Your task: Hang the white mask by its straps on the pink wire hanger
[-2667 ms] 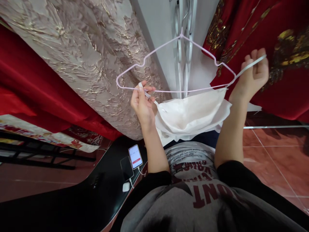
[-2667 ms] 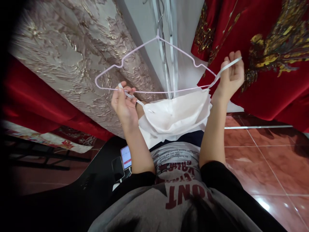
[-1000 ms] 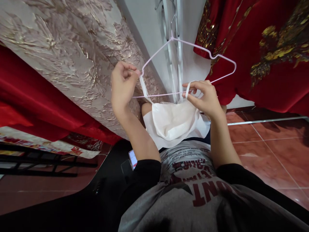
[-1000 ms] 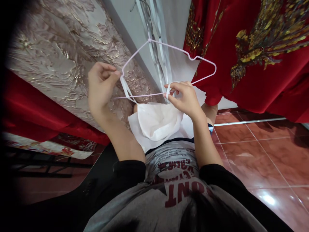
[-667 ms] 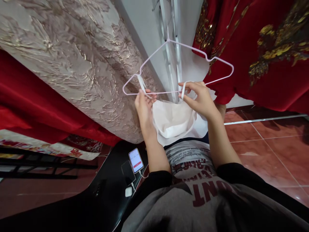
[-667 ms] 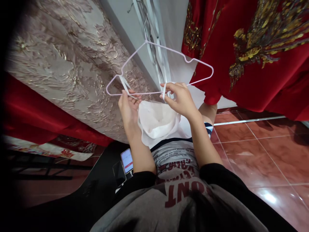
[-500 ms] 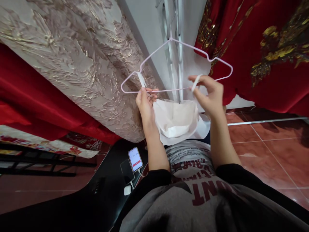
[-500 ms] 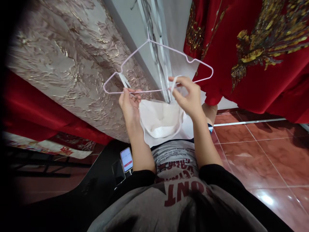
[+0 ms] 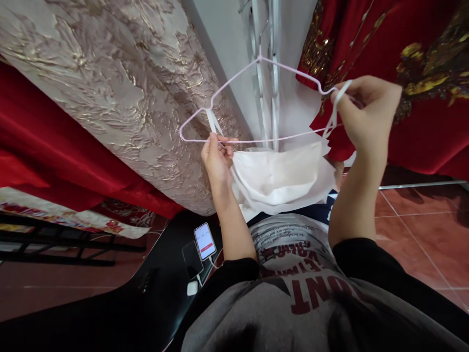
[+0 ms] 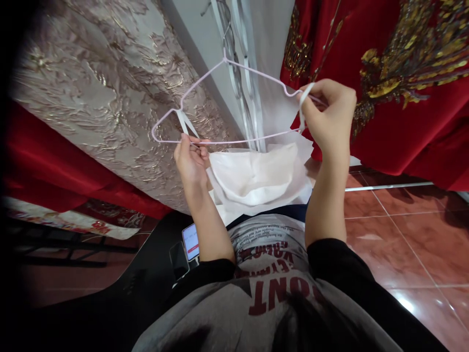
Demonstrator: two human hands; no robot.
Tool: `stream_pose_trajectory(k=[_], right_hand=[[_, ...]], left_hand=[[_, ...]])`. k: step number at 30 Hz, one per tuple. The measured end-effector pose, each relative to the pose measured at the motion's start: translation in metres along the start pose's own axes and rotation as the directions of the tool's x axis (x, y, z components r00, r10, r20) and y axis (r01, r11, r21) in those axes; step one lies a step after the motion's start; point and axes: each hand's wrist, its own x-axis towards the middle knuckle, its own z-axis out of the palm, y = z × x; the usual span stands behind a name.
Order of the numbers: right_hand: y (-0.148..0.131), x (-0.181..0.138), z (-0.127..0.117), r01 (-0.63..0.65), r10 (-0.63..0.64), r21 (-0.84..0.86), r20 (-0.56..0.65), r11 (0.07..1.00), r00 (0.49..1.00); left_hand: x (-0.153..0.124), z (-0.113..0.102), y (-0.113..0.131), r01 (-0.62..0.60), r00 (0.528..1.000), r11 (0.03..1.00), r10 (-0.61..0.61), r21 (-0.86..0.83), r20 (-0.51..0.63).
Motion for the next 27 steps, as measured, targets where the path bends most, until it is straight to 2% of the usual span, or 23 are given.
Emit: stream_pose_trajectory(k=[3, 6, 9, 11, 13, 15, 16, 17, 19, 21, 22, 24, 27], right_hand=[[-0.012, 0.008, 0.007, 0.0, 0.003, -0.096, 0.034, 0.995, 0.999], [-0.008, 0.009, 0.009, 0.048, -0.044, -0.153, 0.03, 0.987, 0.999], [-0.008, 0.011, 0.009, 0.082, -0.058, -0.165, 0.144, 0.983, 0.988], [-0.018, 0.012, 0.01, 0.143, -0.108, -0.159, 0.211, 0.977, 0.972], [-0.033, 0.009, 0.012, 0.229, -0.211, -0.119, 0.144, 0.966, 0.967], [-0.047, 0.0, 0.019, 0.293, -0.293, -0.014, 0.015, 0.956, 0.956], [-0.05, -0.007, 0.023, 0.312, -0.312, 0.057, -0.01, 0.948, 0.95], [-0.051, -0.015, 0.029, 0.312, -0.317, 0.124, 0.018, 0.942, 0.948], [-0.044, -0.033, 0.042, 0.26, -0.296, 0.18, 0.22, 0.949, 0.929], [-0.031, -0.05, 0.054, 0.197, -0.222, 0.103, 0.471, 0.975, 0.854], [-0.024, -0.058, 0.058, 0.185, -0.177, 0.041, 0.548, 0.982, 0.817], [-0.013, -0.067, 0.063, 0.183, -0.112, -0.057, 0.602, 0.981, 0.791], [-0.006, -0.067, 0.06, 0.172, -0.081, -0.108, 0.569, 0.979, 0.818]], left_hand=[[-0.001, -0.002, 0.0, -0.003, 1.0, 1.0, 0.003, -0.019, 0.014], [-0.002, -0.003, 0.0, -0.012, 0.999, 0.999, 0.013, -0.049, 0.031], [-0.003, -0.004, -0.001, -0.012, 0.999, 0.998, 0.015, -0.056, 0.038], [-0.004, -0.004, -0.001, 0.006, 0.999, 0.999, -0.004, -0.044, 0.043], [-0.006, -0.004, 0.001, 0.025, 0.999, 0.999, -0.023, -0.025, 0.045], [-0.008, -0.004, 0.002, 0.031, 0.998, 0.999, -0.03, -0.013, 0.056], [-0.008, -0.003, 0.002, 0.03, 0.997, 0.999, -0.029, -0.012, 0.066], [-0.009, -0.003, 0.003, 0.027, 0.997, 1.0, -0.026, -0.015, 0.078], [-0.008, -0.005, 0.002, 0.022, 0.995, 1.0, -0.02, -0.017, 0.097], [-0.007, -0.01, 0.001, 0.021, 0.993, 1.0, -0.021, 0.005, 0.117], [-0.007, -0.014, 0.002, 0.023, 0.99, 0.999, -0.027, 0.032, 0.139], [-0.008, -0.026, 0.005, 0.031, 0.972, 0.993, -0.056, 0.115, 0.228], [-0.013, -0.043, 0.018, 0.036, 0.917, 0.972, -0.125, 0.233, 0.38]])
